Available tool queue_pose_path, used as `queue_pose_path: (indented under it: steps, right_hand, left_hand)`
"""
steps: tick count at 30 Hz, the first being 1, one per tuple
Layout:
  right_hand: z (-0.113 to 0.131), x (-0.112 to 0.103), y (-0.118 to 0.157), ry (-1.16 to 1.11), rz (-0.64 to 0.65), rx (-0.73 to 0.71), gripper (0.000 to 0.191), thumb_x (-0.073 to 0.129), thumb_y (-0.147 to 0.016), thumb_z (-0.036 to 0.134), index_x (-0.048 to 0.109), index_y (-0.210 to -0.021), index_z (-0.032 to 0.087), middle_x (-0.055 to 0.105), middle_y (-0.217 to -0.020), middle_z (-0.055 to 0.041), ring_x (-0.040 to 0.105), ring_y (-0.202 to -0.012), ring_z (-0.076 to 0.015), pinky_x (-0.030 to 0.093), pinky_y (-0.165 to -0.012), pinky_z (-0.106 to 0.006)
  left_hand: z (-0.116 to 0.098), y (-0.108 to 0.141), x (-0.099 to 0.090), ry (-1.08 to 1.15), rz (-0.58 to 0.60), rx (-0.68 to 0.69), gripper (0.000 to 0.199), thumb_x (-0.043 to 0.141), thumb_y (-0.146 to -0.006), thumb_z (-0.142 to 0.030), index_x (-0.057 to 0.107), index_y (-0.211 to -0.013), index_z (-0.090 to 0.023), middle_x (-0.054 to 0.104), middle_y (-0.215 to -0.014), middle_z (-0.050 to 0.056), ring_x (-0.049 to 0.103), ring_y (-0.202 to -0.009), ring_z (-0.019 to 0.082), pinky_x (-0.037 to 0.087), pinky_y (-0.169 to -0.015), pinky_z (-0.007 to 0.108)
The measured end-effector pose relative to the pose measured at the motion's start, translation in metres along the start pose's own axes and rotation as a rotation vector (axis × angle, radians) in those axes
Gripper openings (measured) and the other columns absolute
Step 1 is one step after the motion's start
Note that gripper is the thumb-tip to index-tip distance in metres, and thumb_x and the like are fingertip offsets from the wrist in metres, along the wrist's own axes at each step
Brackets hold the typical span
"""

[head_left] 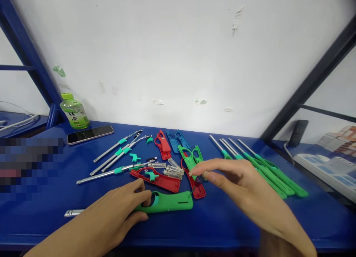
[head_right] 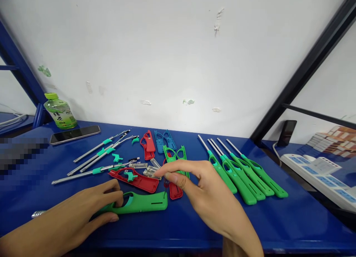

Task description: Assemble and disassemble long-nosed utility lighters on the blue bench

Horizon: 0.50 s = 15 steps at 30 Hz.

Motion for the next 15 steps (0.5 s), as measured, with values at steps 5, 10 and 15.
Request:
queue_pose_path:
  steps: [5,10,15]
  right_hand:
    - [0.0033,0.0041,-0.0036,0.012,0.021,-0.021,0.013,0.074,-0.102,0.041,0.086,-0.102,0.038,0.078,-0.121,0.0029,0.069,-0.118,-0.0189,0.051,-0.105,-0.031]
    - [-0.0017,-0.0015,-0.0073,0.032,-0.085,0.0,0.006,0.088,-0.09,0.042,0.088,-0.096,0.04,0.071,-0.09,0.0026,0.065,-0.086,-0.0167,0.053,-0.08,-0.029]
    - [-0.0014,-0.0024,-0.0013,0.038,-0.04,-0.006,0.014,0.073,-0.103,0.038,0.086,-0.107,0.04,0.08,-0.107,0.0027,0.071,-0.099,-0.0193,0.053,-0.09,-0.032]
  left_hand:
    - [-0.0003,-0.0003,-0.0011,-0.003,-0.007,0.005,0.015,0.062,-0.106,-0.028,0.074,-0.111,-0.036,0.069,-0.119,0.0,0.072,-0.101,0.021,0.049,-0.088,0.03]
    - [0.0006,-0.0006,0.0019,-0.01,0.011,0.009,0.016,0.063,-0.106,-0.027,0.074,-0.112,-0.038,0.071,-0.121,-0.002,0.071,-0.108,0.022,0.048,-0.089,0.03]
    - [-0.0018,-0.0002,-0.0003,0.012,0.011,0.0,0.013,0.063,-0.105,-0.027,0.073,-0.108,-0.035,0.068,-0.117,-0.001,0.071,-0.101,0.02,0.047,-0.086,0.029]
Point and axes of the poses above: each hand's wrist, its own y-axis away from the middle knuckle, its own x-axis out of the palm, z = x × y, the point moved 10 cm from there along -y, towards the middle knuckle
